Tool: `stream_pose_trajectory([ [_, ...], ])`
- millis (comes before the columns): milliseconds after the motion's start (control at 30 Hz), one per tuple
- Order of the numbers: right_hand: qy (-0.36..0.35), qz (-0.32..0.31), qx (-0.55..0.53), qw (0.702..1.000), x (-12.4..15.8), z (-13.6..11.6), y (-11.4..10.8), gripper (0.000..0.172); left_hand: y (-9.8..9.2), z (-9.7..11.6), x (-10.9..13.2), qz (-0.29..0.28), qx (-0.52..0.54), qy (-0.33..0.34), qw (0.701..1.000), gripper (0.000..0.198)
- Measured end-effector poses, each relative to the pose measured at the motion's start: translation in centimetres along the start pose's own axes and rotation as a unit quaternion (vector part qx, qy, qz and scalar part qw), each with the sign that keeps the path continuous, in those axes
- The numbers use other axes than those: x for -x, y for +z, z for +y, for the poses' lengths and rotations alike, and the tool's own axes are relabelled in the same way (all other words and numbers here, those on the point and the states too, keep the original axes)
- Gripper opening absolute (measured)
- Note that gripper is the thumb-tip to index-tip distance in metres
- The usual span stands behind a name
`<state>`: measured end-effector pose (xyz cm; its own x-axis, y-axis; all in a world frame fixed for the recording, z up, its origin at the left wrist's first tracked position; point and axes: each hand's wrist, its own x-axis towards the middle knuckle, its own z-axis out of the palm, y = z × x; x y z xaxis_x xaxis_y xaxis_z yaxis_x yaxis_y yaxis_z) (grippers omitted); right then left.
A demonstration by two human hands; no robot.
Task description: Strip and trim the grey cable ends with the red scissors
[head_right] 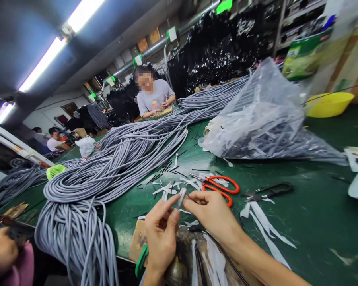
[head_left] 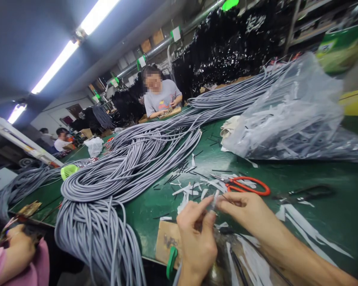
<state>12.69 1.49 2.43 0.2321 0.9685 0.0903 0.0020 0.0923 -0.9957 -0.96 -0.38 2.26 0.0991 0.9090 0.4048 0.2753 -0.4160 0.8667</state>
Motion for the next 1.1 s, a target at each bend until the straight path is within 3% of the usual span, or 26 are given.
stream_pose_trajectory([
  [100, 0.004, 0.037, -0.021, 0.999, -0.2, 0.3, -0.3, 0.024, 0.1, -0.2, 0.0, 0.01, 0.044, -0.018, 0.999, 0.033],
  [200, 0.001, 0.051, -0.061, 0.997, 0.1, 0.4, -0.5, 0.042, 0.3, -0.7, 0.0, 0.011, 0.155, -0.092, 0.984, 0.042],
  [300, -0.042, -0.047, -0.131, 0.989, 0.4, 0.6, -0.4, 0.062, 0.3, -1.0, -0.2, -0.03, 0.26, -0.134, 0.956, 0.043],
  [400, -0.062, -0.146, -0.15, 0.976, 0.3, 1.2, -0.3, 0.075, 0.2, -0.8, -0.5, -0.075, 0.312, -0.12, 0.939, 0.044],
  [533, -0.013, -0.096, -0.09, 0.991, 0.0, 1.4, -0.3, 0.059, 0.1, -0.5, -0.8, -0.08, 0.342, -0.122, 0.928, 0.041],
  [667, -0.08, -0.067, -0.052, 0.993, 0.4, 0.4, -0.3, 0.041, 0.2, -0.5, -0.9, -0.082, 0.36, -0.132, 0.92, 0.043],
  [767, -0.116, -0.097, -0.004, 0.988, 0.8, -0.7, -0.4, 0.034, 0.2, -0.7, -0.9, -0.099, 0.369, -0.131, 0.915, 0.045],
  [867, -0.191, -0.13, 0.088, 0.969, 1.0, -1.6, -0.4, 0.022, 0.3, -0.6, -0.8, -0.069, 0.358, -0.149, 0.919, 0.048],
  [1000, -0.338, -0.068, 0.178, 0.922, 1.0, -1.5, -0.4, 0.03, 0.6, -0.3, -0.7, 0.034, 0.28, -0.158, 0.946, 0.051],
  [1100, -0.394, -0.053, 0.222, 0.89, 1.1, -0.5, -0.1, 0.029, 0.5, -0.4, -0.8, 0.063, 0.266, -0.154, 0.95, 0.056],
])
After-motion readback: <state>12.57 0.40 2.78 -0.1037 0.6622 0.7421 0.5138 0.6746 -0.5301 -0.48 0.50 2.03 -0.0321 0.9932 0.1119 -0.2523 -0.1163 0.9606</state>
